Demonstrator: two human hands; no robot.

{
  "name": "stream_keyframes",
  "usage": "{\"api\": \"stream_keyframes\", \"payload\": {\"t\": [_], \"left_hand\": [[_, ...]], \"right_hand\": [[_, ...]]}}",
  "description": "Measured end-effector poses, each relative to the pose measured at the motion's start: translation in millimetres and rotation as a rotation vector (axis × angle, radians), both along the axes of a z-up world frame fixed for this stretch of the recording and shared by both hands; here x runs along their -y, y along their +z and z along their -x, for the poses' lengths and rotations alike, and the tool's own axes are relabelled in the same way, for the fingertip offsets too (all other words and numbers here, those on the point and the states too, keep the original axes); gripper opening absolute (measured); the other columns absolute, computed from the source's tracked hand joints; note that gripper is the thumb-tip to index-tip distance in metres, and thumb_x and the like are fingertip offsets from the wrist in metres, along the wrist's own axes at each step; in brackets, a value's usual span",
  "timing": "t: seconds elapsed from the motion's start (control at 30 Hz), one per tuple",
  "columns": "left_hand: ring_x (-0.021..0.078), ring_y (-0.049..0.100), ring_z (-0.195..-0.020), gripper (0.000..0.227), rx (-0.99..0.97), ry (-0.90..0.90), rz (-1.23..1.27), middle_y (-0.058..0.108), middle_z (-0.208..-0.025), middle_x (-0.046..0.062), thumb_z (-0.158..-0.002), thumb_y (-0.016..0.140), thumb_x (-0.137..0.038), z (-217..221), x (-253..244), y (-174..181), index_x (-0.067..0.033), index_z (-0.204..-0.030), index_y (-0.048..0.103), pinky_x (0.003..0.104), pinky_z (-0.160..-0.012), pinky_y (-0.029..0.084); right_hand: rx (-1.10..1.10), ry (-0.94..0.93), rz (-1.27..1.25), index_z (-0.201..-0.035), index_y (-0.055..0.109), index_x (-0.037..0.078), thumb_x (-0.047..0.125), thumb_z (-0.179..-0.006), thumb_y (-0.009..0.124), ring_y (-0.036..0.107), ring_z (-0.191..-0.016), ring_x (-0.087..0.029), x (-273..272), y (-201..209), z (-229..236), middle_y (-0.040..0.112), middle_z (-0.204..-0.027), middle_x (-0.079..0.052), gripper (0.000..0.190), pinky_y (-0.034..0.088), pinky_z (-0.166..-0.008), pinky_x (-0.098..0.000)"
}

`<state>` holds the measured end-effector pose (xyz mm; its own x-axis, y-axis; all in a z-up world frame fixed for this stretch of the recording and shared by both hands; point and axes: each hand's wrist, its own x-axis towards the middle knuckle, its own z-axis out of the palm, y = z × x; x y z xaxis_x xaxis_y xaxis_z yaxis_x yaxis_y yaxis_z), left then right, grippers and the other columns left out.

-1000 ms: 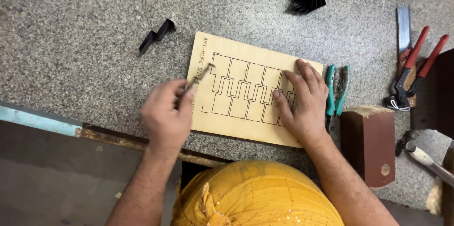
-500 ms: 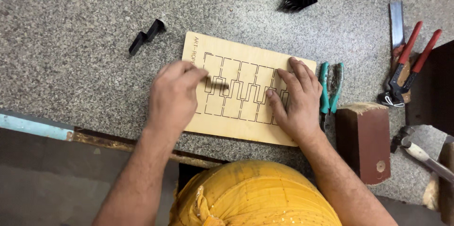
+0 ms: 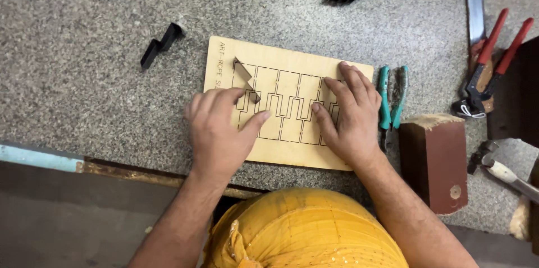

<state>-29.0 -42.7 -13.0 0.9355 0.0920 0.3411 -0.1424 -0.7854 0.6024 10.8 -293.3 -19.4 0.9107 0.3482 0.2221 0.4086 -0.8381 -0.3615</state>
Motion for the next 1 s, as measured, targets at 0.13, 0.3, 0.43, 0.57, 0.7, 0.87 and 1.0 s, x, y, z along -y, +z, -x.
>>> {"api": "stream_keyframes", "payload": {"t": [0.13,0.3,0.43,0.57,0.7,0.87,1.0], "left_hand": [[0.0221,0.064,-0.087,0.015,-0.059,-0.085,0.040,0.073,-0.093,0.005,-0.085,0.087,-0.014,-10.9,-3.5,-8.1,-0.0061,-0.094,0.077,0.040,-0.081,0.049],[0.0233,0.063,-0.089,0.010,-0.084,-0.129,0.072,0.072,-0.093,0.006,-0.085,0.080,-0.003,-6.9,-28.5,-5.2,-0.0062,-0.095,0.078,0.036,-0.078,0.052],[0.0250,0.063,-0.091,0.015,-0.052,-0.145,0.106,0.072,-0.095,0.007,-0.083,0.078,0.001,-3.3,-32.7,-3.0,-0.0042,-0.097,0.076,0.038,-0.079,0.053],[0.0246,0.063,-0.092,0.015,-0.037,-0.190,0.069,0.071,-0.091,0.004,-0.082,0.076,0.003,-4.8,-32.0,-0.2,-0.0063,-0.093,0.076,0.039,-0.083,0.052],[0.0252,0.062,-0.091,0.016,-0.033,-0.159,0.061,0.070,-0.092,0.004,-0.082,0.075,0.006,-5.5,-29.9,-0.2,-0.0067,-0.092,0.075,0.038,-0.083,0.051],[0.0255,0.061,-0.089,0.016,0.005,-0.148,0.050,0.070,-0.091,0.004,-0.081,0.077,0.004,-5.6,-28.3,-3.6,-0.0062,-0.093,0.074,0.039,-0.082,0.050],[0.0250,0.061,-0.090,0.014,-0.003,-0.161,0.044,0.070,-0.090,0.004,-0.082,0.077,0.004,-5.6,-29.9,-5.0,-0.0053,-0.091,0.074,0.038,-0.082,0.050]], "right_hand": [[0.007,0.008,0.023,-0.135,0.063,0.005,0.025,-0.094,0.076,0.042,-0.146,-0.038,-1.6,-0.2,-1.7,0.049,-0.155,-0.020,0.048,0.031,-0.119,-0.0529],[-0.022,0.004,0.012,-0.136,0.063,0.005,0.026,-0.094,0.076,0.041,-0.146,-0.039,1.0,-1.6,-1.5,0.048,-0.155,-0.021,0.049,0.031,-0.119,-0.0528],[-0.024,0.004,0.017,-0.136,0.063,0.006,0.026,-0.094,0.076,0.041,-0.146,-0.039,1.0,-1.6,-1.7,0.049,-0.155,-0.021,0.048,0.031,-0.118,-0.0530],[-0.017,0.007,0.012,-0.136,0.063,0.006,0.026,-0.094,0.076,0.041,-0.146,-0.039,0.1,-0.8,-2.2,0.049,-0.155,-0.020,0.048,0.030,-0.119,-0.0531],[-0.026,0.006,0.006,-0.136,0.063,0.005,0.026,-0.094,0.077,0.041,-0.146,-0.039,1.0,-1.0,-1.7,0.048,-0.155,-0.021,0.049,0.030,-0.119,-0.0530],[-0.021,0.008,0.014,-0.136,0.063,0.005,0.026,-0.094,0.077,0.041,-0.146,-0.040,0.1,-0.4,-2.2,0.048,-0.155,-0.021,0.049,0.030,-0.119,-0.0530],[-0.026,0.004,0.011,-0.136,0.063,0.005,0.026,-0.093,0.077,0.041,-0.146,-0.039,0.2,-0.6,-2.4,0.048,-0.155,-0.021,0.049,0.030,-0.119,-0.0528]]}}
